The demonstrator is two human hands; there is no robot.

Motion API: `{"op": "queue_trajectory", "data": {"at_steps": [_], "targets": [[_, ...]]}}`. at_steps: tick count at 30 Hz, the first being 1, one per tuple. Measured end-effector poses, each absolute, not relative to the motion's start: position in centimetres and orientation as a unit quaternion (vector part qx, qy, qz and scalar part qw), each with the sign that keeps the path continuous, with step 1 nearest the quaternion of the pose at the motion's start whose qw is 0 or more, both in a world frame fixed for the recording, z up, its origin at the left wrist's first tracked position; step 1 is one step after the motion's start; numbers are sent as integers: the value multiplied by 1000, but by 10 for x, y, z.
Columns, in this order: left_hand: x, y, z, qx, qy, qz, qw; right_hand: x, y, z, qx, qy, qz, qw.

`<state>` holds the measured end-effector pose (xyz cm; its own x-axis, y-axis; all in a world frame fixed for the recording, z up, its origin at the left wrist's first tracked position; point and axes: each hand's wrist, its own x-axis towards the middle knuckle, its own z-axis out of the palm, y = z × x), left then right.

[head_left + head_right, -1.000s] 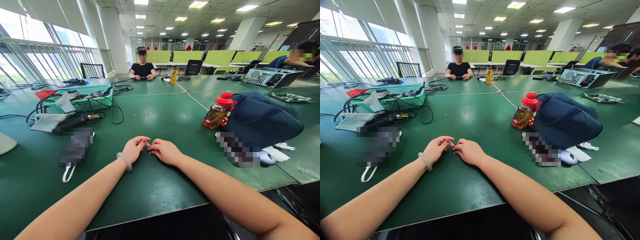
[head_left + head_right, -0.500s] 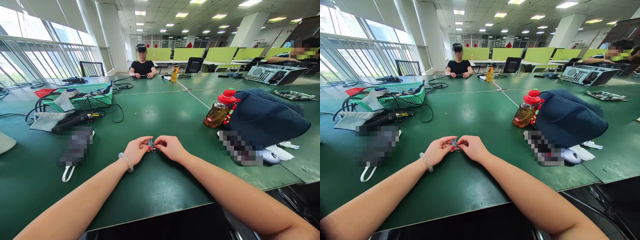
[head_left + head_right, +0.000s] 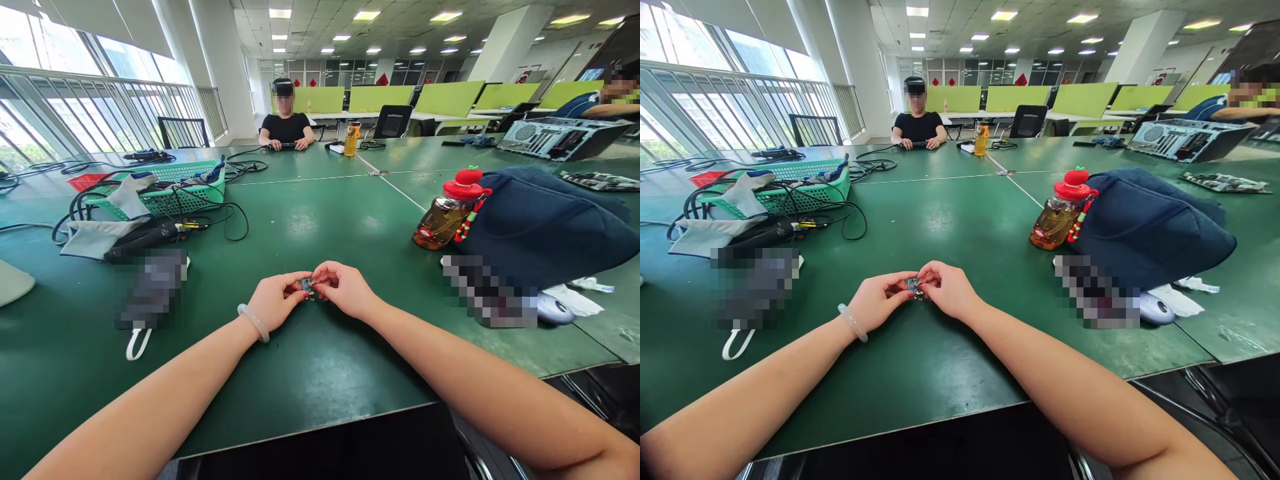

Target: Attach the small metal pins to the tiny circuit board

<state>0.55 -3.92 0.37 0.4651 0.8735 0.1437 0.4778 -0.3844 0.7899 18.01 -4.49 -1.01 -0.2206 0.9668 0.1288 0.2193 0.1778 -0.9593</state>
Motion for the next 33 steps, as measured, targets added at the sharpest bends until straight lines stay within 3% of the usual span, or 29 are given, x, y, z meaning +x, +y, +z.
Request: {"op": "queue_trajectory", "data": {"at_steps": [6,12,17,26,33], "targets": [[3,-40,7,847,424,246,206,181,-49,-9,-453,-688,403,399],[2,-40,8,871,412,219,156,182,-51,-6,-454,-722,353,386],[2,-42,10,869,410,219,171,183,-51,-5,-447,-726,344,393],[4,-43,5,825,395,279,293,182,-56,0,-409,-740,357,398],[1,-38,8,817,429,272,273,192,-48,2,-488,-774,251,317]]}}
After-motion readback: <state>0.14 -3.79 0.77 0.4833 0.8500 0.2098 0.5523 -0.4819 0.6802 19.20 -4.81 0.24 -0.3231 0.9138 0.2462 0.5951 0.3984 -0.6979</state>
